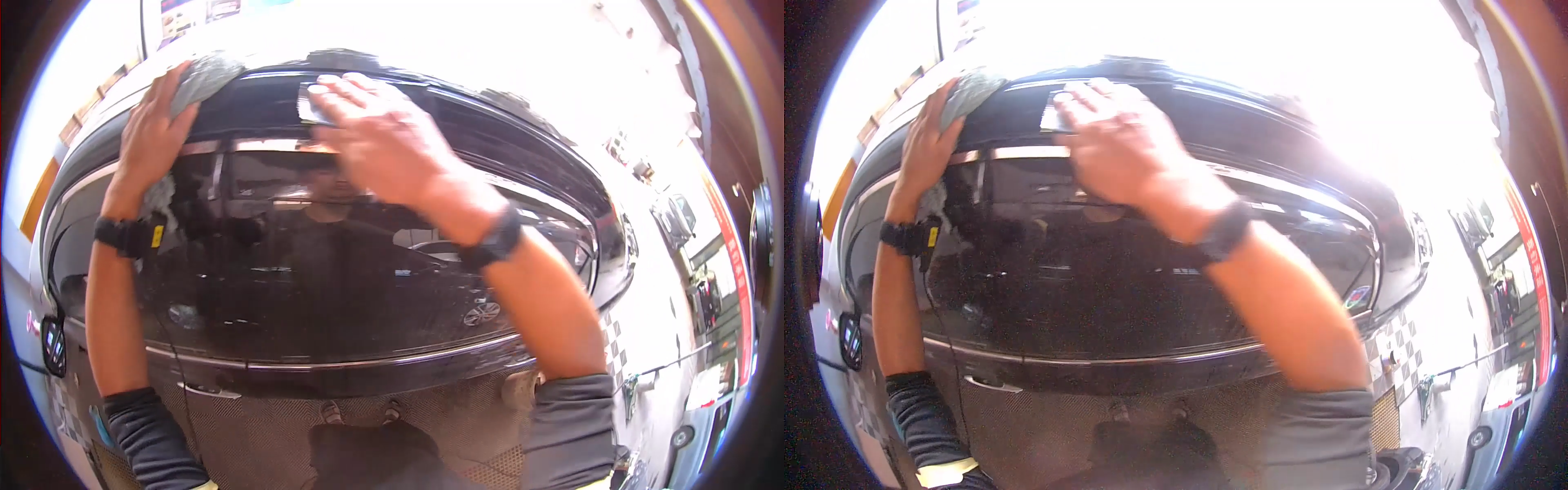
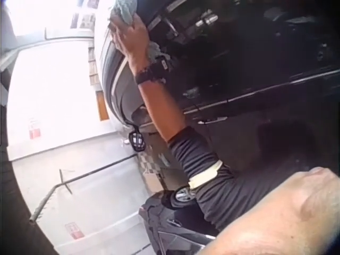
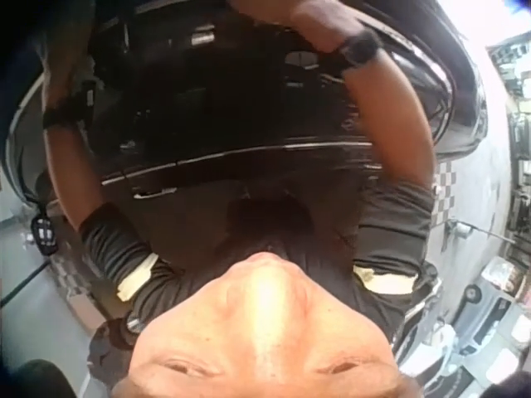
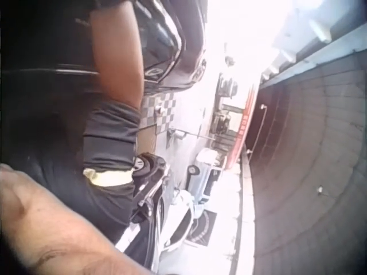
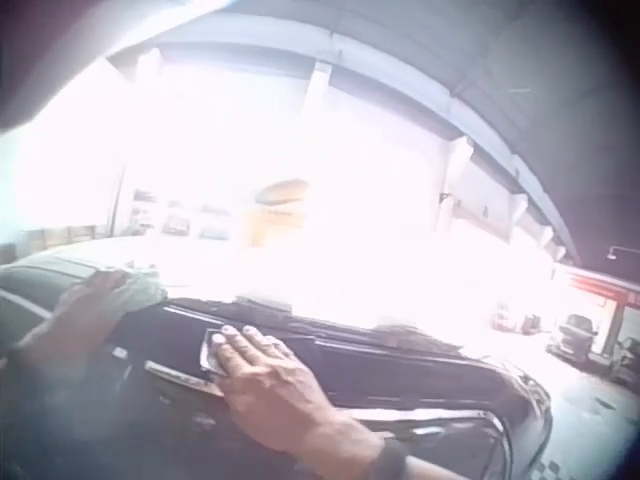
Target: Sanding a car panel with a sanding block and wiping it with a cloth.
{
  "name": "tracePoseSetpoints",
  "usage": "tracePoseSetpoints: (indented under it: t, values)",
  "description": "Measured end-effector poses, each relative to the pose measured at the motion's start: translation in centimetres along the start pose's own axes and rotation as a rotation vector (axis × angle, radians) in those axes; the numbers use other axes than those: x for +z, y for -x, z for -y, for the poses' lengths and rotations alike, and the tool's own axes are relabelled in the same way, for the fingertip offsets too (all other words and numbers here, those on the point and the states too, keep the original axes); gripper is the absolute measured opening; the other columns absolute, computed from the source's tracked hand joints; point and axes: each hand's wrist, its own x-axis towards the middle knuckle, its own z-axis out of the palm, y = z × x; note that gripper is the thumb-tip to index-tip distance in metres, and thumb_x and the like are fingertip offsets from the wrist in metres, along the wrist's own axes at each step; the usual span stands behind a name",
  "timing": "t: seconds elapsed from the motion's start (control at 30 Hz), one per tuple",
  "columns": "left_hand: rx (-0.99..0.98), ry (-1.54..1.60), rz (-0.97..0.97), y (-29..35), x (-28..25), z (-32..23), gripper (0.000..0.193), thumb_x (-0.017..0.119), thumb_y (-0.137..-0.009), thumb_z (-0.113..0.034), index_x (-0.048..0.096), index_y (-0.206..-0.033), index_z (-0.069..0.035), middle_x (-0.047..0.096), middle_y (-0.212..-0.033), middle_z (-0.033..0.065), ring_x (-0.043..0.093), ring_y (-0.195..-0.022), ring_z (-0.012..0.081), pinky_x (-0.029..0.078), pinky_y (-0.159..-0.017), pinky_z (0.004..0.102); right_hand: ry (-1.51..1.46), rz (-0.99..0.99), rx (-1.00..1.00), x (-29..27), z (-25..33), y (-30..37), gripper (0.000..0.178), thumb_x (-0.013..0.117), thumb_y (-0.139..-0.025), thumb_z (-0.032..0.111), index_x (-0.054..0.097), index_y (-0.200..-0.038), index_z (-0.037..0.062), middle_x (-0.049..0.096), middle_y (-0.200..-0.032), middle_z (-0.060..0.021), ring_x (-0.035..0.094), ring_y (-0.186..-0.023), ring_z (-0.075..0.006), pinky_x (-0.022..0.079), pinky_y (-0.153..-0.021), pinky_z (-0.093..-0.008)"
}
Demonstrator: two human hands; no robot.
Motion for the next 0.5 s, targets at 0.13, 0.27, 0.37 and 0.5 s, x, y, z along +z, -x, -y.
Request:
tracePoseSetpoints:
  t: [0.13,0.27,0.37,0.5]
  values:
    - [0.094,-0.023,-0.013,0.8,-0.6,0.9,0.056,0.057,-0.096,-0.026,0.041,-0.148,-0.015,0.054,-0.141,0.0174,0.051,-0.13,0.0401,0.041,-0.107,0.0488,-0.195,0.046,0.412,-3.4,-3.9,7.1,0.039,0.051,-0.1,0.02,0.06,-0.133,0.0018,0.059,-0.137,-0.0197,0.051,-0.133,-0.0356,0.04,-0.111,-0.0449]
    - [0.03,-0.106,-0.01,-0.2,-0.4,-2.1,0.051,0.06,-0.094,-0.033,0.046,-0.141,-0.018,0.06,-0.13,0.0157,0.057,-0.122,0.038,0.044,-0.101,0.049,-0.13,0.001,0.599,-2.9,-2.0,5.8,0.04,0.051,-0.1,0.022,0.06,-0.132,-0.0003,0.06,-0.135,-0.0226,0.053,-0.129,-0.0397,0.039,-0.111,-0.0469]
    - [-0.002,-0.063,0.043,-0.2,-1.1,-1.4,0.055,0.059,-0.095,-0.032,0.043,-0.145,-0.016,0.053,-0.14,0.0155,0.052,-0.127,0.0381,0.041,-0.104,0.0493,-0.226,-0.033,0.235,-0.7,4.1,-3.4,0.042,0.053,-0.098,0.026,0.061,-0.129,-0.0008,0.057,-0.139,-0.0216,0.05,-0.132,-0.0387,0.038,-0.113,-0.0476]
    - [0.044,0.021,0.103,0.5,-2.7,1.8,0.058,0.058,-0.095,-0.035,0.041,-0.147,-0.018,0.051,-0.143,0.0156,0.05,-0.13,0.0381,0.039,-0.107,0.0491,-0.205,0.073,0.029,-1.6,3.9,-4.7,0.04,0.052,-0.099,0.019,0.057,-0.134,0.0,0.054,-0.143,-0.0198,0.045,-0.137,-0.0376,0.035,-0.116,-0.0449]
